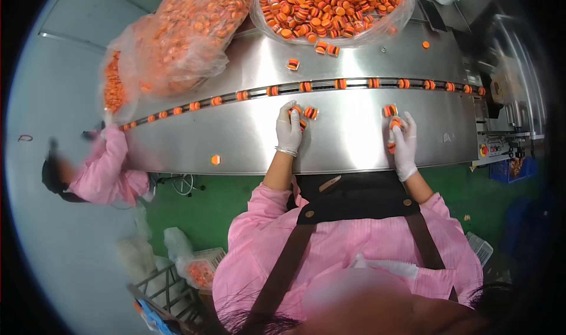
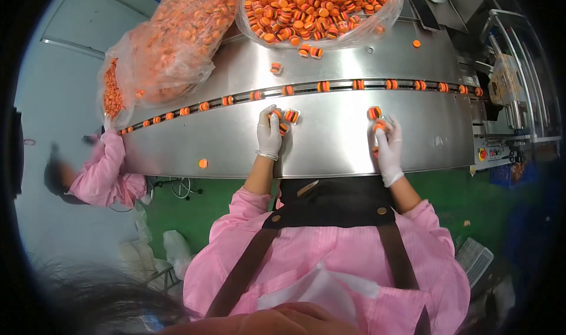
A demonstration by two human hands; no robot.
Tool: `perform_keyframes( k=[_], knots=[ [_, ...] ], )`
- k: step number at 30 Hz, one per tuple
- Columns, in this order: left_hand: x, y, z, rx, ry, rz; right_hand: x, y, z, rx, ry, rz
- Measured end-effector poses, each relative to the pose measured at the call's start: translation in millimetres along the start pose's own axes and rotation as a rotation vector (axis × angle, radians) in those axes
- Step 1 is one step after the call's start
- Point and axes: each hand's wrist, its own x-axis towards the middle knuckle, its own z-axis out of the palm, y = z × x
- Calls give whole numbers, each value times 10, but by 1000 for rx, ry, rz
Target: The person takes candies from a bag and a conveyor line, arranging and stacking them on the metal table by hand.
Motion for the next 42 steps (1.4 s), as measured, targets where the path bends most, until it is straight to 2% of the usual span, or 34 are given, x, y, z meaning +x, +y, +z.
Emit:
perform_keyframes(
  k=[4,6,7,8,10,11,13,15,16,17,18,20,21,25,29,33,37,39,41,42],
  knots=[
    [44,-18,8,-3,34,0,31,-20,375,-27,-12,-26],
    [67,-2,14,36,30,25,28,171,504,15,-122,44],
    [53,21,17,79,18,42,16,159,615,-66,-172,-83],
    [51,37,20,77,24,35,38,150,678,-167,-303,-96],
    [56,69,20,86,9,14,51,129,849,-35,-456,-54],
    [60,-65,29,94,15,27,72,166,903,-38,-466,-135],
    [60,-40,26,93,21,37,118,-28,870,-137,-383,-155],
    [59,-29,22,92,27,55,215,-184,745,-150,-209,-210],
    [64,-34,33,85,28,40,315,-216,680,-152,-79,-328],
    [67,-36,41,77,27,22,361,-304,547,-223,-1,-297],
    [66,-39,51,74,31,20,496,-49,404,-170,136,-260],
    [63,-43,57,103,28,25,569,-120,279,-202,172,-171],
    [67,-27,57,105,35,26,599,-50,268,-96,178,-102],
    [47,17,67,126,53,32,556,104,457,-58,60,-40],
    [57,-13,81,124,56,31,432,222,906,37,-184,16],
    [70,29,119,149,85,62,301,6,1192,129,-429,60],
    [56,65,119,183,88,77,452,6,999,93,-335,-44],
    [60,12,127,188,80,33,600,85,763,-131,-249,-114],
    [69,1,197,151,99,35,678,20,600,-228,-271,-102],
    [68,6,232,113,119,35,727,129,535,-379,-235,-169]
  ],
)
